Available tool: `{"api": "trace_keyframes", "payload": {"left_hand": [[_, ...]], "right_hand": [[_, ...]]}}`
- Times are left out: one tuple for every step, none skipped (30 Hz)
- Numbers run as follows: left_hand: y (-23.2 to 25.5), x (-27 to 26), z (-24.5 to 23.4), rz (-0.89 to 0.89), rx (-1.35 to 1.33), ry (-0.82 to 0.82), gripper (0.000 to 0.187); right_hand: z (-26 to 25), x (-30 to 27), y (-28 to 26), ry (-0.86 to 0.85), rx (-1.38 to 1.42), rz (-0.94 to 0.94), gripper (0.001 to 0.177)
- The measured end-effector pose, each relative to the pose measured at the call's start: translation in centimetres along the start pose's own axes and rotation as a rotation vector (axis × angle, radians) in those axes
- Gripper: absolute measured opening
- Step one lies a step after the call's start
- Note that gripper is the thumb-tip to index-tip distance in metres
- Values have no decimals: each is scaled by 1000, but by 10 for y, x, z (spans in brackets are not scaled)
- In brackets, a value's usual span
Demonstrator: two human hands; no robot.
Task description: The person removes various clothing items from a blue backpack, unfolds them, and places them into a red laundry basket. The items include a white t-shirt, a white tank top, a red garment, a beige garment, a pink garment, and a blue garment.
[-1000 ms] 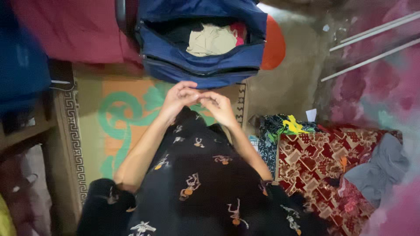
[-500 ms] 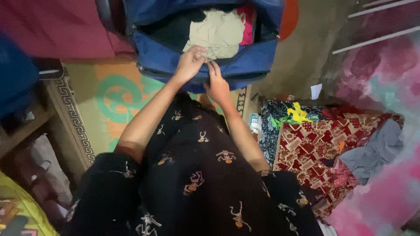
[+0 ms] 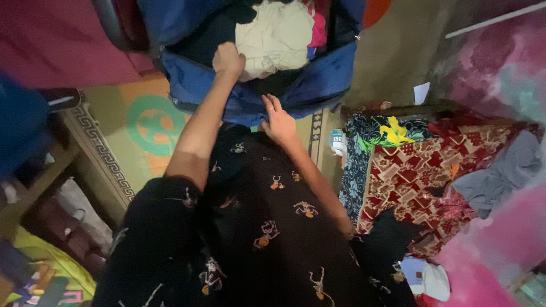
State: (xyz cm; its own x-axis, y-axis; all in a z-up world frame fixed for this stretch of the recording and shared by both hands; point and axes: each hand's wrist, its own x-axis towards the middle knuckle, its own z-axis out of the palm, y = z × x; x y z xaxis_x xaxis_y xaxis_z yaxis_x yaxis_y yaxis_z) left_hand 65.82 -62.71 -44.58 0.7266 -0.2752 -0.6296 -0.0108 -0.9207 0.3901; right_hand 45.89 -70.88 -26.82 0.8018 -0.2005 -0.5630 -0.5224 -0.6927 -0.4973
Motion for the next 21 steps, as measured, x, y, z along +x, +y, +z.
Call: {"api": "trace_keyframes", "payload": {"left_hand": [[0,4,-3,-5,-15,53,31],[0,4,-3,-10,-32,100,36],[0,4,-3,-15,-49,147,41],[0,3,-5,-12,-46,168,51],[-1,2,-6,-8,-43,189,62],[-1,0,-6,-6,-39,211,73],[-1,-2,-6,76,-5,167,67],[0,-4,-4,158,29,124,62],[1,-5,-2,240,62,81,58],[4,-4,2,394,175,105,55],[9,-4,9,547,287,128,53],[13,-4,16,701,400,154,51],[17,-4,25,760,455,236,51],[21,-5,33,819,510,319,51],[24,-4,39,878,565,403,51],[26,-4,45,862,577,413,45],[28,-4,49,845,589,424,39],[30,-3,52,829,599,433,33],[31,-2,52,824,582,342,27],[32,-3,52,817,565,249,21],[33,-3,51,808,548,156,16]], "right_hand": [[-1,2,-3,-2,10,5,78],[-2,1,-5,-2,12,11,78],[-2,0,-6,-1,14,16,79],[-2,0,-7,-2,15,19,79],[-2,-1,-8,8,16,13,80],[-1,-2,-8,16,19,6,80],[1,-1,-7,24,21,-1,80],[2,-2,-7,17,26,8,79],[3,-5,-8,10,32,16,79],[3,-3,-7,7,35,22,78],[3,-1,-6,26,38,11,77],[3,-1,-5,48,40,-2,76],[4,-1,-4,69,42,-14,75],[5,-1,-4,72,50,-14,74],[6,-1,-4,75,57,-13,74],[6,-1,-3,77,65,-8,73],[8,-1,-4,87,67,-4,72],[9,-2,-4,96,67,3,71],[10,-2,-5,104,67,9,70],[11,-4,-4,111,79,-5,71],[11,-5,-3,118,92,-19,71]]}}
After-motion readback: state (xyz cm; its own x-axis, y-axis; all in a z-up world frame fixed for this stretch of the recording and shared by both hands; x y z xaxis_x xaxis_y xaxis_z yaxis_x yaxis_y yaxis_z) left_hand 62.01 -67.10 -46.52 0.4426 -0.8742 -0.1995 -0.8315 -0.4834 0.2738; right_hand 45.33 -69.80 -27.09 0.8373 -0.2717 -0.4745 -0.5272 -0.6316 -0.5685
